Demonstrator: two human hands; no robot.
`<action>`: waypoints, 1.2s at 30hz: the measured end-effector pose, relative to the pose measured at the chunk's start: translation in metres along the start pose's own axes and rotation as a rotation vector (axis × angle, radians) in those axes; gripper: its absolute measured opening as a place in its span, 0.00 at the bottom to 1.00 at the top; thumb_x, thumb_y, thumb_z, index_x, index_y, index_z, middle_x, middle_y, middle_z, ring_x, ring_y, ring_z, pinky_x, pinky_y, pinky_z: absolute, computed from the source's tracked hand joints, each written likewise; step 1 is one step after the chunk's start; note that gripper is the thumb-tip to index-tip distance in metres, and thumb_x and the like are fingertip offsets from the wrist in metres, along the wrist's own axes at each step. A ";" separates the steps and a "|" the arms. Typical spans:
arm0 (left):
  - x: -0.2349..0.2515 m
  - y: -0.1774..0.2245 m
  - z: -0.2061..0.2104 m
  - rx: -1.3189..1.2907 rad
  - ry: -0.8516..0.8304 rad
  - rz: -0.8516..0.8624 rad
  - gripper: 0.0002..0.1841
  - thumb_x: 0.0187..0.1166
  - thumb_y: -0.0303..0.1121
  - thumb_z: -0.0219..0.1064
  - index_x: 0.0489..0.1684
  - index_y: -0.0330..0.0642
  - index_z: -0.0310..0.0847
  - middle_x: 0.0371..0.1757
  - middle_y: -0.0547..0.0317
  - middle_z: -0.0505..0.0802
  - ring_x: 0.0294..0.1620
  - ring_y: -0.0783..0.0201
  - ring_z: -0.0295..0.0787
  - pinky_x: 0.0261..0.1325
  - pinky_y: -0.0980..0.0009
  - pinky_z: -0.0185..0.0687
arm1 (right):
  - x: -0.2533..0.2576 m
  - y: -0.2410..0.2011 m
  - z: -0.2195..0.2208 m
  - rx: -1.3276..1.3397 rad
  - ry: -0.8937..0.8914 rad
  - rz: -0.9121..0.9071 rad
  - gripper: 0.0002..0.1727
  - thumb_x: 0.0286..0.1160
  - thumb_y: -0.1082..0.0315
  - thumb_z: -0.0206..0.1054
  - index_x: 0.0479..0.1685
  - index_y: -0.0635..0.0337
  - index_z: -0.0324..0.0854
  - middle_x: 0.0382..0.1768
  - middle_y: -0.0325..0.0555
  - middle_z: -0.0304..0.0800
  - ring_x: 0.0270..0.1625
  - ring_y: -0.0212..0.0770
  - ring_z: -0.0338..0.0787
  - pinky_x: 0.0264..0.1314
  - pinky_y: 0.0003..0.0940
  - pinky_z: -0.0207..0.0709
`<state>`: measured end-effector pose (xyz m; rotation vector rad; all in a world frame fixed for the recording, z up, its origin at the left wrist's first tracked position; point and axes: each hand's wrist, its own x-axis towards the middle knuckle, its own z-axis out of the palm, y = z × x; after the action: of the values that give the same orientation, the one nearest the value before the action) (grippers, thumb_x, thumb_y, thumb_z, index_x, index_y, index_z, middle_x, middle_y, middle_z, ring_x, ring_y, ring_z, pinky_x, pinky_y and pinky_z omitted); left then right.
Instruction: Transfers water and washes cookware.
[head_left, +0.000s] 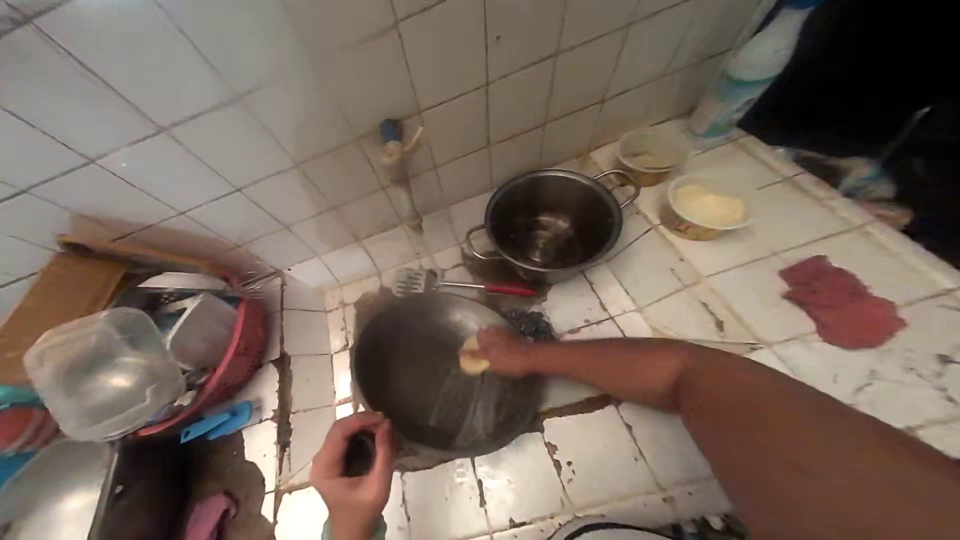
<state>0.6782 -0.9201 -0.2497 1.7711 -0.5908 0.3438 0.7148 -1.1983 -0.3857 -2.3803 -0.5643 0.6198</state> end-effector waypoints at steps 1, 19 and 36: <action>0.001 -0.001 0.002 -0.013 -0.023 0.010 0.05 0.76 0.37 0.73 0.45 0.57 0.88 0.37 0.80 0.93 0.33 0.84 0.89 0.36 0.84 0.87 | 0.016 0.020 -0.008 -0.070 0.045 0.080 0.34 0.80 0.72 0.65 0.89 0.51 0.69 0.82 0.78 0.64 0.86 0.79 0.60 0.86 0.75 0.48; 0.016 -0.015 -0.002 -0.100 -0.112 0.000 0.04 0.75 0.36 0.73 0.42 0.53 0.87 0.35 0.73 0.93 0.33 0.80 0.90 0.35 0.82 0.88 | 0.083 0.036 -0.010 -0.108 0.145 0.139 0.40 0.81 0.68 0.64 0.95 0.41 0.57 0.95 0.69 0.35 0.95 0.75 0.32 0.91 0.76 0.33; 0.016 -0.018 0.001 -0.152 -0.138 0.049 0.04 0.76 0.34 0.72 0.44 0.52 0.87 0.37 0.71 0.94 0.37 0.78 0.91 0.40 0.80 0.89 | 0.149 -0.065 0.026 0.370 0.561 0.196 0.39 0.83 0.65 0.62 0.95 0.57 0.53 0.94 0.70 0.40 0.96 0.68 0.41 0.97 0.60 0.40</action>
<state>0.7015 -0.9205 -0.2566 1.6443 -0.7407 0.2056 0.8043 -1.0613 -0.4056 -2.1271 0.0301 0.0997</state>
